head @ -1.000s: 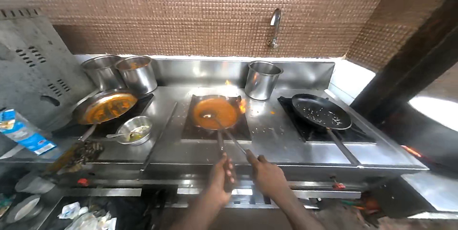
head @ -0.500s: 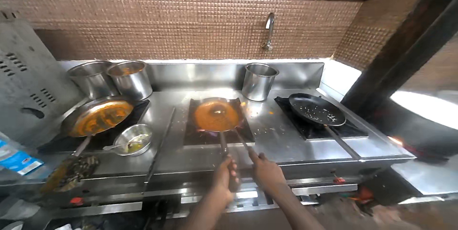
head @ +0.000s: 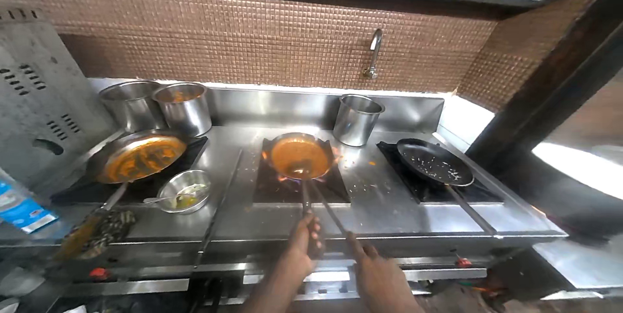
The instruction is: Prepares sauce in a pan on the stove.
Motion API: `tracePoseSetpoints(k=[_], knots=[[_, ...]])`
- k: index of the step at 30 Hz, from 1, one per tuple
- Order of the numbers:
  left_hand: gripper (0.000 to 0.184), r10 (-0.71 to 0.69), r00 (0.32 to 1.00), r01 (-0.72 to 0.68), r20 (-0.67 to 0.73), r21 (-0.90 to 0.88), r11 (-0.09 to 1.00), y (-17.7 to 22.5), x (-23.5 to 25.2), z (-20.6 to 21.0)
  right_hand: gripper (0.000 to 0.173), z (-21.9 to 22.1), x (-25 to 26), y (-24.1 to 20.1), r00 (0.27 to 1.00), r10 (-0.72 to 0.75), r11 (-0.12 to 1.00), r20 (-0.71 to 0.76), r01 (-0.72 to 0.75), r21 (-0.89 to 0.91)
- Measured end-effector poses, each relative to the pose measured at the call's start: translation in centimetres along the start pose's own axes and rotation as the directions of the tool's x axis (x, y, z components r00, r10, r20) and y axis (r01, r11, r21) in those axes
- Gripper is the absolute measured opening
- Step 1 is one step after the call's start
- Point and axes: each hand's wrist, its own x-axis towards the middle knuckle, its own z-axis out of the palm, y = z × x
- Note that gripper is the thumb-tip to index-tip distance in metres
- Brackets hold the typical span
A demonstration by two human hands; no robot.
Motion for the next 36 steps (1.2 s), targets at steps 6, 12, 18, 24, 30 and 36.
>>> tracePoseSetpoints(k=[6, 12, 18, 24, 30, 36], knots=[[0.034, 0.003, 0.999, -0.001, -0.052, 0.054, 0.999, -2.5, -3.8, 1.2, 0.07, -0.2, 5.7, -0.9, 0.999, 0.034, 0.999, -0.007, -0.034, -0.001], [0.034, 0.0, 1.0, 0.0, 0.021, -0.015, 1.0, -0.8, -0.6, 0.0, 0.069, 0.2, 0.1, 0.6, 1.0, -0.011, 1.0, 0.002, 0.011, -0.007], [0.034, 0.014, 0.999, -0.013, -0.038, 0.041, 0.999, -2.0, -2.7, 1.2, 0.071, -0.2, 4.2, 0.4, 0.998, 0.062, 0.998, -0.002, -0.062, 0.012], [0.036, 0.026, 0.999, -0.026, -0.02, 0.029, 0.999, -1.6, -0.3, 1.9, 0.069, -0.9, 1.1, 0.7, 1.0, -0.012, 1.0, 0.005, 0.012, 0.021], [0.035, 0.051, 0.998, -0.048, -0.04, 0.075, 0.996, -3.0, -0.7, 1.7, 0.074, -0.1, 3.1, 1.0, 0.997, 0.082, 0.996, 0.013, -0.082, 0.019], [0.035, 0.007, 1.0, -0.007, -0.025, 0.024, 1.0, -1.9, -1.2, 2.1, 0.068, -1.4, 2.5, 0.9, 1.0, -0.012, 1.0, -0.003, 0.012, -0.005]])
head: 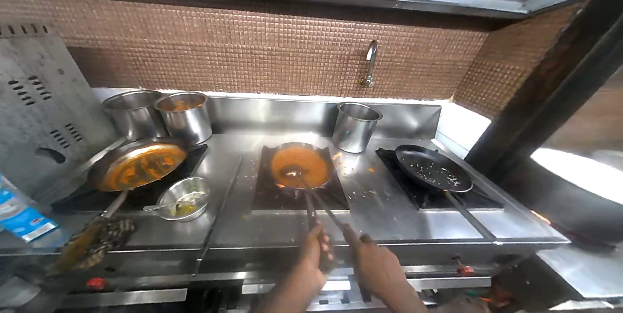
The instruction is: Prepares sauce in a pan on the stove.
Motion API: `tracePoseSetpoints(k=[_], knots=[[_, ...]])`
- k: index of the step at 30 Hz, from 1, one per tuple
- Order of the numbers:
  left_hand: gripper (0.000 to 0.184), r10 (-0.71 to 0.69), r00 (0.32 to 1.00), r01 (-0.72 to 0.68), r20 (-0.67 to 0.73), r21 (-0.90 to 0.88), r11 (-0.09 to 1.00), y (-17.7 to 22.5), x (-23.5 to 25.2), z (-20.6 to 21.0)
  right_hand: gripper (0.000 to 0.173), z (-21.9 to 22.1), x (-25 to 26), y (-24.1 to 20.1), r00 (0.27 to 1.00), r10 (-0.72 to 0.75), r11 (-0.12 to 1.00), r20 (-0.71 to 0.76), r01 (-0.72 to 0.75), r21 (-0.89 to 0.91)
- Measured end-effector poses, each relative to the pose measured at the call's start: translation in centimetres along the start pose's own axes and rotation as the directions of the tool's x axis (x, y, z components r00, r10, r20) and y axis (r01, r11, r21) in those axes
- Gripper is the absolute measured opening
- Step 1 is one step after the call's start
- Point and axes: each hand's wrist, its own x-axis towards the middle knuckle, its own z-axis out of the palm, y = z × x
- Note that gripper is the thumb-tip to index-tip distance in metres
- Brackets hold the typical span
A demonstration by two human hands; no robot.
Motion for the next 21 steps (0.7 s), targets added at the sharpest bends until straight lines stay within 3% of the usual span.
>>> tracePoseSetpoints(k=[3, 8, 11, 14, 18, 21], knots=[[0.035, -0.005, 0.999, 0.007, -0.033, 0.052, 0.999, -0.9, -2.2, 0.0, 0.073, -0.3, 2.6, -0.2, 0.998, 0.056, 0.998, 0.012, -0.056, -0.011], [0.032, 0.022, 0.999, -0.022, 0.028, 0.004, 1.0, 1.1, 2.4, -1.5, 0.069, 0.8, -3.0, 0.2, 1.0, 0.012, 1.0, 0.015, -0.013, 0.025], [0.033, -0.005, 1.0, 0.005, 0.002, 0.027, 1.0, 0.1, -0.7, -0.2, 0.069, -0.6, -0.5, -1.0, 0.999, -0.026, 1.0, 0.03, 0.027, -0.006], [0.034, 0.002, 1.0, -0.001, -0.017, 0.068, 0.998, -1.1, -2.6, -0.2, 0.072, 0.1, 2.2, -1.6, 0.999, 0.027, 1.0, 0.022, -0.026, -0.008], [0.03, 0.027, 0.999, -0.027, 0.027, 0.01, 1.0, 0.0, 1.8, -1.5, 0.075, 1.6, -2.4, -0.6, 0.998, 0.047, 0.999, 0.031, -0.047, 0.007], [0.03, 0.005, 0.999, -0.005, 0.032, -0.003, 1.0, -0.1, 0.6, -1.0, 0.07, 0.5, -2.3, -0.2, 1.0, -0.02, 1.0, 0.015, 0.02, -0.018]])
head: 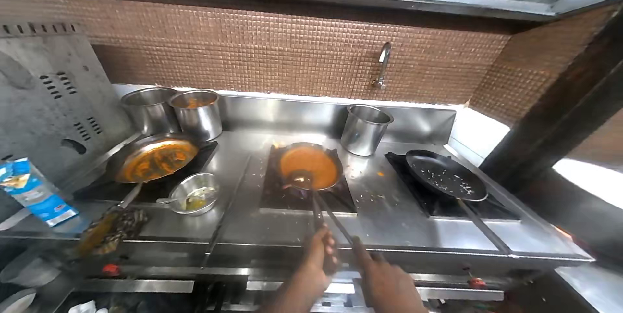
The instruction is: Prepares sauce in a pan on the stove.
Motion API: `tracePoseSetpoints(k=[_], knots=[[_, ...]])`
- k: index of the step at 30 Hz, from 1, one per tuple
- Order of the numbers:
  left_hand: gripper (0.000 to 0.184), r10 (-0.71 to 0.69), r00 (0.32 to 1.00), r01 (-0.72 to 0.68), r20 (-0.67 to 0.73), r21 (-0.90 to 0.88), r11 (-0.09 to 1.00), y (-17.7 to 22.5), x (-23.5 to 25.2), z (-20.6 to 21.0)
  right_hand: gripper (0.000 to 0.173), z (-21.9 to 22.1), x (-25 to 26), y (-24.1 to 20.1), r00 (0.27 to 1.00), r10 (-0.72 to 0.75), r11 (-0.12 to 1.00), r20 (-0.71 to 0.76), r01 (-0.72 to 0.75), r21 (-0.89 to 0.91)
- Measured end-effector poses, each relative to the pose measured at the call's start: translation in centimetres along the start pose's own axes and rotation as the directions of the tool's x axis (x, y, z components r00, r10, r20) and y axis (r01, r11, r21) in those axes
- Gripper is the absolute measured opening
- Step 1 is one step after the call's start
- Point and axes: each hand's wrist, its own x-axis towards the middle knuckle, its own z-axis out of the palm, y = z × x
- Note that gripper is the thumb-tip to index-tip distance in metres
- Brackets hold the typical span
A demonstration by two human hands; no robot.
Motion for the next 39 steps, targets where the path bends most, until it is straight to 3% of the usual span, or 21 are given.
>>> tracePoseSetpoints(k=[4, 7, 10, 15, 18, 21, 24, 28, 31, 33, 36, 39], knots=[[0.033, -0.036, 0.998, 0.039, -0.058, 0.059, 0.997, -1.5, -4.3, 1.2, 0.07, 0.1, 4.0, 0.3, 0.998, 0.057, 0.998, -0.007, -0.058, -0.016], [0.031, -0.006, 1.0, 0.008, -0.026, 0.05, 0.999, -0.6, -1.3, 0.3, 0.072, 1.6, 1.0, 0.9, 0.997, 0.079, 0.997, -0.025, -0.079, 0.016], [0.03, -0.003, 1.0, 0.005, 0.029, -0.05, 0.999, 0.6, 1.1, -0.2, 0.071, 1.0, -1.2, 0.9, 1.0, 0.011, 1.0, 0.0, -0.011, 0.023], [0.016, -0.055, 0.997, 0.059, -0.053, 0.073, 0.996, -1.8, -4.5, 1.3, 0.074, -0.2, 4.1, 0.0, 0.998, 0.06, 0.997, -0.007, -0.06, -0.048], [0.018, -0.043, 0.999, 0.045, -0.031, 0.075, 0.996, -1.0, -2.2, 0.4, 0.074, 0.7, 1.4, 1.1, 0.996, 0.089, 0.996, 0.009, -0.089, -0.001], [0.018, -0.031, 0.999, 0.031, 0.037, -0.002, 1.0, 0.7, 0.9, -0.4, 0.069, 0.6, -1.8, 1.7, 1.0, 0.005, 1.0, 0.012, -0.006, 0.017], [0.023, -0.064, 0.998, 0.064, -0.006, 0.022, 0.998, -0.4, -1.9, 1.1, 0.069, -0.8, 1.3, 1.0, 1.0, -0.017, 1.0, -0.023, 0.017, -0.023], [0.021, -0.056, 0.997, 0.059, -0.05, 0.053, 0.997, -1.6, -3.3, 1.5, 0.073, 0.2, 4.4, 0.9, 0.995, 0.093, 0.995, -0.022, -0.094, -0.039], [0.017, -0.026, 1.0, 0.026, 0.006, 0.023, 0.999, -0.4, 0.7, 0.1, 0.075, 1.2, 0.7, 2.1, 0.997, 0.077, 0.996, 0.013, -0.078, 0.05], [0.019, -0.028, 1.0, 0.028, 0.008, -0.007, 1.0, 0.1, 0.5, 0.5, 0.072, 0.8, 0.1, 3.5, 1.0, -0.003, 0.984, 0.021, -0.001, 0.18], [0.019, -0.073, 0.997, 0.074, -0.022, 0.035, 0.997, -1.1, -2.7, 0.9, 0.067, 0.3, 3.3, 5.9, 0.998, -0.043, 0.93, -0.038, 0.054, 0.365], [0.015, -0.066, 0.998, 0.066, -0.016, 0.008, 0.998, -1.7, -3.7, -0.2, 0.067, -0.3, 5.9, 4.9, 0.999, 0.007, 0.937, -0.043, 0.008, 0.349]])
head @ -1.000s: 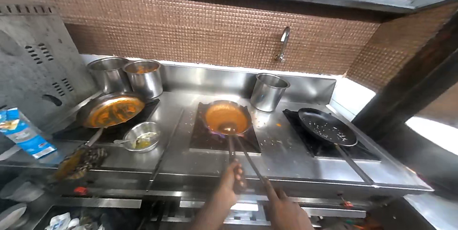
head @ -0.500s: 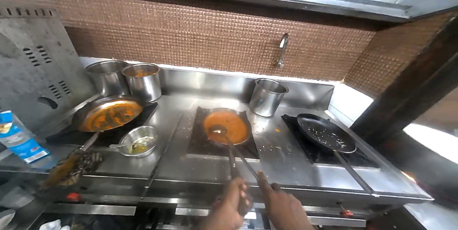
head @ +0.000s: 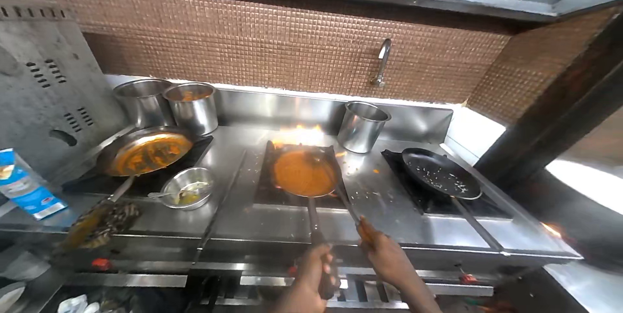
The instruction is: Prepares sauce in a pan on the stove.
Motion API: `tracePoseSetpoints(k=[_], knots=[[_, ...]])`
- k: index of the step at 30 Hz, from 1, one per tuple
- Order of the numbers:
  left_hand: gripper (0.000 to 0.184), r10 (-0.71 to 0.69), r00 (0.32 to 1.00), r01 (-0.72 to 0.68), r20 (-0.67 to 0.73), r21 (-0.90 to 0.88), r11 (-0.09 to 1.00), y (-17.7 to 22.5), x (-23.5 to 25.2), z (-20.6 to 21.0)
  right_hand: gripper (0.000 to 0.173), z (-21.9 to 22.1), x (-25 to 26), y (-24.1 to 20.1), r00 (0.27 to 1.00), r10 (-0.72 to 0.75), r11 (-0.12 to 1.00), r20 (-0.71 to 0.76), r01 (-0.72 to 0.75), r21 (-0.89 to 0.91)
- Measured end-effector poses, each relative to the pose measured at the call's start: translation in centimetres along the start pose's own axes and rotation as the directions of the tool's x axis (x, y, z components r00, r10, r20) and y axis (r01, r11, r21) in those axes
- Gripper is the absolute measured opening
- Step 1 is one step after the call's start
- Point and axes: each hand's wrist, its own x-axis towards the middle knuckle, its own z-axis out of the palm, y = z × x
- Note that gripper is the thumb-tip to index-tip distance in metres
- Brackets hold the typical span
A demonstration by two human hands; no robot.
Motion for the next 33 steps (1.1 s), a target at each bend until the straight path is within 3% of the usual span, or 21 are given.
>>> tracePoseSetpoints(k=[4, 8, 11, 14, 16, 17, 18, 20, 22, 23, 24, 25, 26, 28, 30, 31, 33], knots=[[0.013, 0.007, 1.0, -0.007, 0.005, 0.068, 0.998, 1.1, 0.6, 0.0, 0.065, 1.2, 1.8, -2.5, 0.997, -0.057, 0.984, 0.049, 0.064, -0.166], [0.013, 0.018, 0.999, -0.02, 0.042, 0.056, 0.998, 3.4, 3.6, -1.3, 0.067, 0.4, -0.4, -3.5, 0.995, -0.091, 0.9, 0.051, 0.104, -0.424], [0.017, 0.004, 1.0, -0.005, 0.016, 0.043, 0.999, 2.1, 1.0, -0.1, 0.068, -1.4, 0.6, -2.1, 0.998, -0.061, 0.864, 0.003, 0.054, -0.5], [0.017, 0.003, 1.0, -0.003, -0.016, 0.027, 1.0, 0.9, -0.4, 0.9, 0.067, -1.5, 1.5, 0.9, 0.999, -0.001, 0.948, 0.049, 0.017, -0.317], [0.015, 0.027, 1.0, -0.027, -0.002, 0.031, 0.999, 1.6, 1.7, 0.5, 0.071, -1.4, -0.5, 2.0, 0.993, 0.02, 1.0, 0.12, -0.023, 0.018], [0.016, 0.034, 0.999, -0.034, 0.022, 0.023, 0.999, 2.1, 3.0, 0.2, 0.069, -1.1, -1.9, 2.4, 0.988, -0.001, 0.966, 0.155, -0.039, 0.255], [0.016, 0.034, 0.999, -0.034, 0.042, 0.011, 0.999, 2.5, 3.9, 0.0, 0.065, -0.8, -3.3, 2.4, 0.98, -0.03, 0.855, 0.196, -0.076, 0.513], [0.016, 0.026, 0.999, -0.026, 0.035, 0.02, 0.999, 2.7, 3.7, 0.1, 0.047, -0.3, -4.9, 1.6, 0.963, -0.087, 0.463, 0.257, -0.189, 0.866], [0.021, 0.006, 1.0, -0.006, -0.009, 0.045, 0.999, 1.9, 1.6, 0.8, 0.031, 0.3, -3.9, 0.6, 0.94, -0.156, 0.062, 0.304, -0.298, 0.953], [0.024, -0.004, 1.0, 0.005, -0.019, 0.05, 0.999, 1.3, 0.4, 0.9, 0.028, 0.9, -2.8, 0.2, 0.93, -0.188, -0.072, 0.316, -0.334, 0.94], [0.024, -0.01, 1.0, 0.011, -0.025, 0.05, 0.999, 0.8, -0.5, 1.0, 0.025, 1.7, -1.7, -0.4, 0.931, -0.179, -0.126, 0.317, -0.341, 0.932], [0.023, -0.013, 0.999, 0.014, -0.032, 0.045, 0.999, 0.4, -1.2, 1.0, 0.023, 2.5, -1.0, -0.9, 0.944, -0.131, -0.098, 0.303, -0.316, 0.944], [0.021, -0.01, 0.999, 0.012, -0.039, 0.044, 0.999, 0.3, -1.5, 0.9, 0.024, 3.3, -0.7, -1.3, 0.961, -0.072, 0.011, 0.267, -0.267, 0.964], [0.017, 0.005, 0.999, -0.003, -0.039, 0.052, 0.999, 0.7, -0.8, 0.7, 0.042, 4.4, -1.6, -0.9, 0.986, -0.019, 0.433, 0.163, -0.139, 0.891], [0.013, 0.027, 1.0, -0.027, -0.015, 0.046, 0.999, 1.8, 1.2, 0.2, 0.065, 4.3, -3.4, 0.3, 0.993, -0.019, 0.84, 0.121, -0.05, 0.54], [0.012, 0.028, 1.0, -0.028, 0.001, 0.035, 0.999, 2.3, 2.3, -0.2, 0.071, 3.9, -4.5, 0.5, 0.994, -0.019, 0.945, 0.103, -0.016, 0.327], [0.015, 0.02, 1.0, -0.02, 0.012, 0.007, 1.0, 2.6, 3.0, -0.5, 0.072, 3.0, -5.5, 0.1, 0.995, -0.038, 0.999, 0.089, 0.039, -0.004]])
